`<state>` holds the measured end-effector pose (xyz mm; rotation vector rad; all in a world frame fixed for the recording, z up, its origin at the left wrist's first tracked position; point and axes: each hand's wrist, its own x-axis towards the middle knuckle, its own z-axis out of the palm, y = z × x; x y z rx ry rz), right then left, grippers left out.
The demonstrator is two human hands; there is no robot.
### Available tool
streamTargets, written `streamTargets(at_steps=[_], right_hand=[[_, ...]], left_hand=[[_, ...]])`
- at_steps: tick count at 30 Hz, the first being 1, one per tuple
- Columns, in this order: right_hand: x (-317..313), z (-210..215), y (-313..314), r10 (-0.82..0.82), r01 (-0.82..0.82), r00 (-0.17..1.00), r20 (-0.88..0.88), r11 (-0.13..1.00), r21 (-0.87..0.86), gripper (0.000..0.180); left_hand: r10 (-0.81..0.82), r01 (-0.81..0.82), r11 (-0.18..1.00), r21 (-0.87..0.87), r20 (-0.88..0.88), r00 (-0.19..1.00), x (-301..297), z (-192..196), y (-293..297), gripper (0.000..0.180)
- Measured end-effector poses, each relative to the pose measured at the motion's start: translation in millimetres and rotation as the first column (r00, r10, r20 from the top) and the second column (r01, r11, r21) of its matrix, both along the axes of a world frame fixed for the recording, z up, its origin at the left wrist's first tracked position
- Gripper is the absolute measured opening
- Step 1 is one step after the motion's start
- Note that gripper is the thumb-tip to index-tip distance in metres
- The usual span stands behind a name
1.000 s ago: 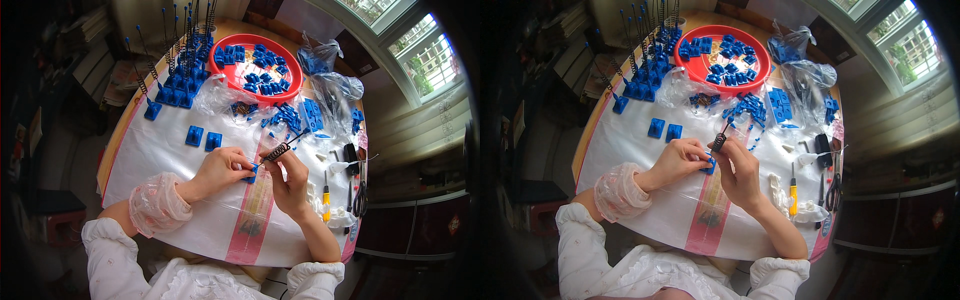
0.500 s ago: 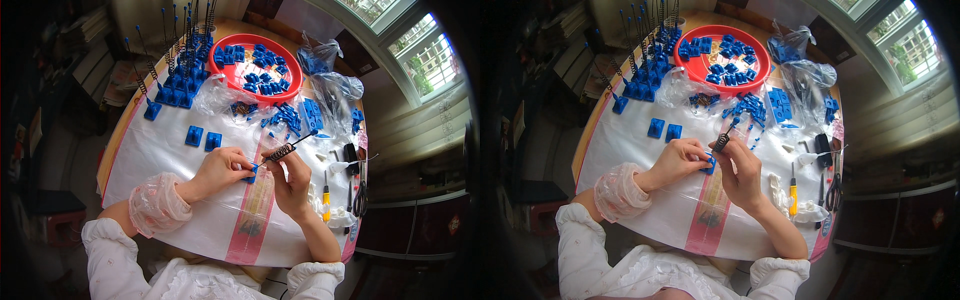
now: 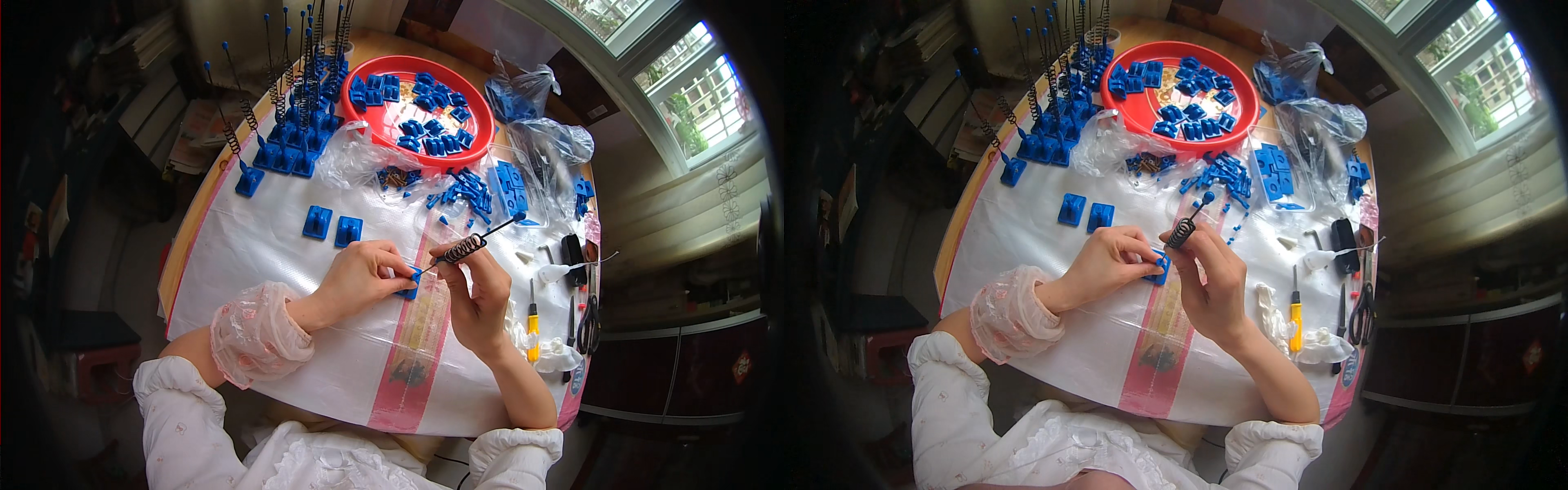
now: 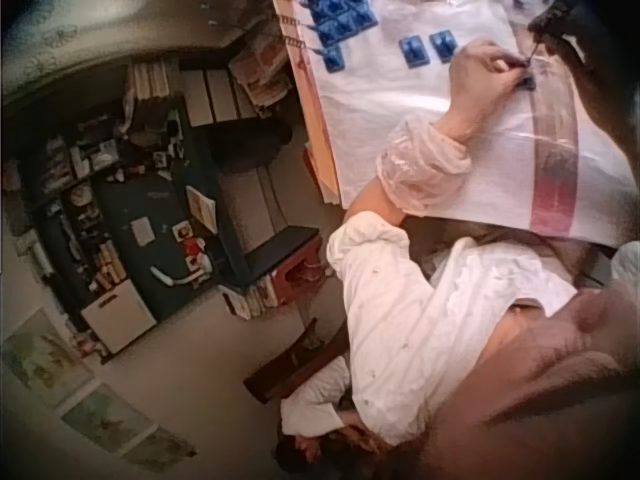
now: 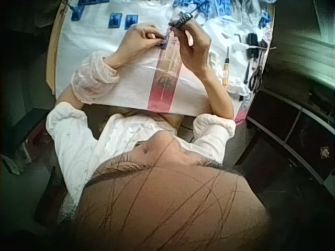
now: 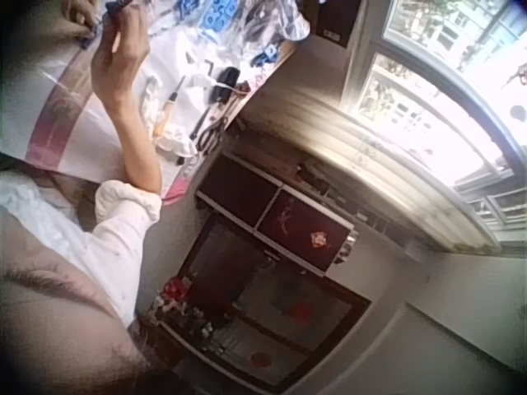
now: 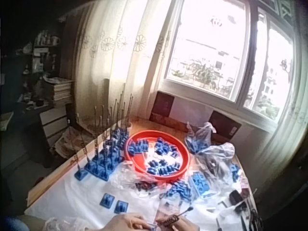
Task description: The person is manually assembling small blue plastic lighting fixture components with metallic internal parts.
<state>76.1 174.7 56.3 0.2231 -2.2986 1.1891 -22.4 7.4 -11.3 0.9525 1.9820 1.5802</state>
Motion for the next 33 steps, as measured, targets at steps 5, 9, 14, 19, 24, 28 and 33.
streamTargets(at_steps=[5,9,14,19,24,28,33], right_hand=[[0.3,-0.3,-0.2,0.003,-0.003,1.000,-0.006,1.000,-0.010,0.015],[-0.5,-0.8,-0.3,0.007,-0.007,1.000,-0.013,1.000,0.004,0.015],[-1.0,-1.1,-0.2,0.010,-0.010,1.000,-0.016,1.000,0.020,0.015],[-1.1,0.0,-1.8,0.009,-0.009,1.000,-0.001,0.999,0.042,0.015],[-2.0,-3.5,-2.2,0.007,-0.007,1.000,-0.002,0.999,0.048,0.014],[-1.3,-7.0,-1.2,0.002,-0.002,1.000,0.005,0.999,0.044,0.014],[-1.1,-9.6,-1.5,0.002,-0.001,1.000,-0.007,0.999,0.033,0.015]], left_hand=[[0.005,-0.005,1.000,0.008,-0.002,1.000,0.5,1.9,0.2,0.013],[0.004,-0.004,1.000,0.017,-0.005,1.000,0.2,-0.2,0.3,0.013],[0.003,-0.003,1.000,0.017,-0.013,1.000,0.0,-0.5,0.6,0.013],[0.008,-0.008,1.000,0.016,-0.003,1.000,0.7,-0.8,0.4,0.012],[0.019,-0.019,0.999,0.031,0.008,1.000,0.4,-2.8,1.0,0.014],[0.017,-0.017,0.999,0.032,0.001,1.000,-0.2,-2.8,1.6,0.016],[0.024,-0.024,0.999,0.041,0.003,1.000,0.2,-4.0,1.3,0.016]])
